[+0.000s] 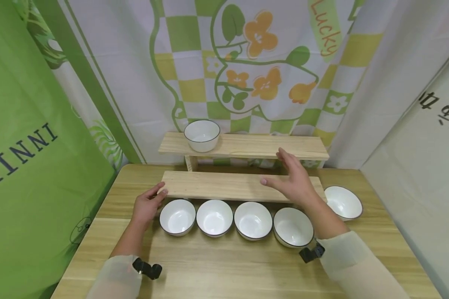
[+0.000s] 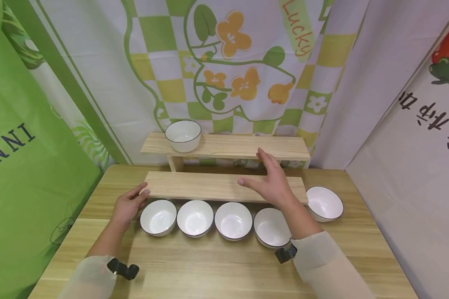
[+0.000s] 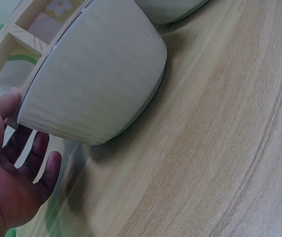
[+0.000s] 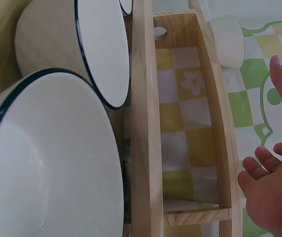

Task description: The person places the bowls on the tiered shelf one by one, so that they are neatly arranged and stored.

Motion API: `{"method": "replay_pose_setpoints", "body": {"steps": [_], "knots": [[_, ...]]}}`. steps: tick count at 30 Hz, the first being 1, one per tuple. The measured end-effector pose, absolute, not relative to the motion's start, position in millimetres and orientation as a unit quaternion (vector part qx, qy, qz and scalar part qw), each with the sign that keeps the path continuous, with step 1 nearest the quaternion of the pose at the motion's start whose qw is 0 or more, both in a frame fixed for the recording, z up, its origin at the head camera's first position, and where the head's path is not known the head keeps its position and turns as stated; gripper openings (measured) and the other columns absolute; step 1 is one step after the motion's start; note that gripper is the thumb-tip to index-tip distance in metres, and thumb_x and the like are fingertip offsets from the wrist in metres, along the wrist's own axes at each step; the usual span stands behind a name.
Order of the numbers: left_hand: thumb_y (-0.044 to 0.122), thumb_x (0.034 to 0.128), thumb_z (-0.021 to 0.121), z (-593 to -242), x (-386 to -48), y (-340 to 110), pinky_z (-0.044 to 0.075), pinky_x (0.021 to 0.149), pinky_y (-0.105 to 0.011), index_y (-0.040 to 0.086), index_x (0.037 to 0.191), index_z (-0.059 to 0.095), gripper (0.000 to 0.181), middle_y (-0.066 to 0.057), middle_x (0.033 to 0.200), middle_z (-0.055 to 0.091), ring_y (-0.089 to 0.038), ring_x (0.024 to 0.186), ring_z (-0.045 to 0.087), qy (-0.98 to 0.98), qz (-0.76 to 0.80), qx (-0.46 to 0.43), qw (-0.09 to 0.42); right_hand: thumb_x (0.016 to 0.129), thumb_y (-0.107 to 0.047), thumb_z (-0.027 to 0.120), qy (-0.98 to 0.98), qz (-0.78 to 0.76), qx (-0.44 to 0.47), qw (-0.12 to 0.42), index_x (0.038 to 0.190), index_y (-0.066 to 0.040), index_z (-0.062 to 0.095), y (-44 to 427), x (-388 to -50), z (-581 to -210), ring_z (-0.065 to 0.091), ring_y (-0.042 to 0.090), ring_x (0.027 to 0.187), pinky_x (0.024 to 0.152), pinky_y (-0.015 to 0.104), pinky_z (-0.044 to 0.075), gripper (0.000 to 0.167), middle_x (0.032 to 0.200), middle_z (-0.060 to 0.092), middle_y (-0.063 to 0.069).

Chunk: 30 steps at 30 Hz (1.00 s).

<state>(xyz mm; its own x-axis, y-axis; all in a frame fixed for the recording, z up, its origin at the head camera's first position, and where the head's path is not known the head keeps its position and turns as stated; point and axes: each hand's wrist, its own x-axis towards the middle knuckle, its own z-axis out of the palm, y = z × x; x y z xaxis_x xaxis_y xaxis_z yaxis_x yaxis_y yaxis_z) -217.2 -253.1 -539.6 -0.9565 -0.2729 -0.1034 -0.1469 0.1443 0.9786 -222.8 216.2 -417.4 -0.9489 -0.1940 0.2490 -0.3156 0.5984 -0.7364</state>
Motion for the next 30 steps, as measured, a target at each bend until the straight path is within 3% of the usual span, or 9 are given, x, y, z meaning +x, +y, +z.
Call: {"method": "replay_pose_setpoints", "body": {"steps": [11, 15, 26, 30], "knots": [[0.036, 0.0907, 0.083, -541.2, -216.7, -252.1, 0.056, 0.074, -0.018, 0.016, 0.137, 0.069, 0.053, 0.009, 0.121, 0.072, -0.003, 0.088, 0.064, -0.756, -0.639, 0.134, 0.05, 0.081, -0.056, 0.086, -0.911, 0.394, 0.099, 0.074, 0.166, -0.024, 0.026, 238.7, -196.0, -426.7, 0.034, 0.048, 0.145, 0.107, 0.075, 0.033, 0.108, 0.168, 0.027, 0.012], [0.036, 0.091, 0.083, -540.8, -217.1, -252.7, 0.056, 0.075, -0.018, 0.018, 0.137, 0.07, 0.051, 0.007, 0.117, 0.073, -0.004, 0.089, 0.064, -0.756, -0.637, 0.14, 0.052, 0.082, -0.053, 0.087, -0.914, 0.388, 0.09, 0.075, 0.166, -0.026, 0.026, 248.5, -188.5, -431.2, 0.034, 0.051, 0.144, 0.104, 0.077, 0.034, 0.107, 0.168, 0.026, 0.015], [0.042, 0.0901, 0.083, -542.2, -219.4, -245.8, 0.056, 0.078, -0.019, 0.02, 0.139, 0.068, 0.056, -0.004, 0.124, 0.071, -0.004, 0.091, 0.065, -0.76, -0.635, 0.138, 0.029, 0.082, -0.052, 0.087, -0.928, 0.359, 0.054, 0.079, 0.167, -0.02, 0.023, 282.3, -166.0, -441.5, 0.028, 0.058, 0.145, 0.105, 0.079, 0.031, 0.111, 0.167, 0.024, 0.021], [0.041, 0.0907, 0.082, -540.4, -216.1, -249.6, 0.056, 0.076, -0.017, 0.02, 0.138, 0.069, 0.054, 0.001, 0.122, 0.071, -0.004, 0.089, 0.064, -0.759, -0.632, 0.151, 0.037, 0.082, -0.05, 0.088, -0.928, 0.356, 0.06, 0.087, 0.166, -0.016, 0.024, 289.6, -161.9, -446.2, 0.029, 0.058, 0.144, 0.105, 0.078, 0.031, 0.111, 0.164, 0.026, 0.026]]}}
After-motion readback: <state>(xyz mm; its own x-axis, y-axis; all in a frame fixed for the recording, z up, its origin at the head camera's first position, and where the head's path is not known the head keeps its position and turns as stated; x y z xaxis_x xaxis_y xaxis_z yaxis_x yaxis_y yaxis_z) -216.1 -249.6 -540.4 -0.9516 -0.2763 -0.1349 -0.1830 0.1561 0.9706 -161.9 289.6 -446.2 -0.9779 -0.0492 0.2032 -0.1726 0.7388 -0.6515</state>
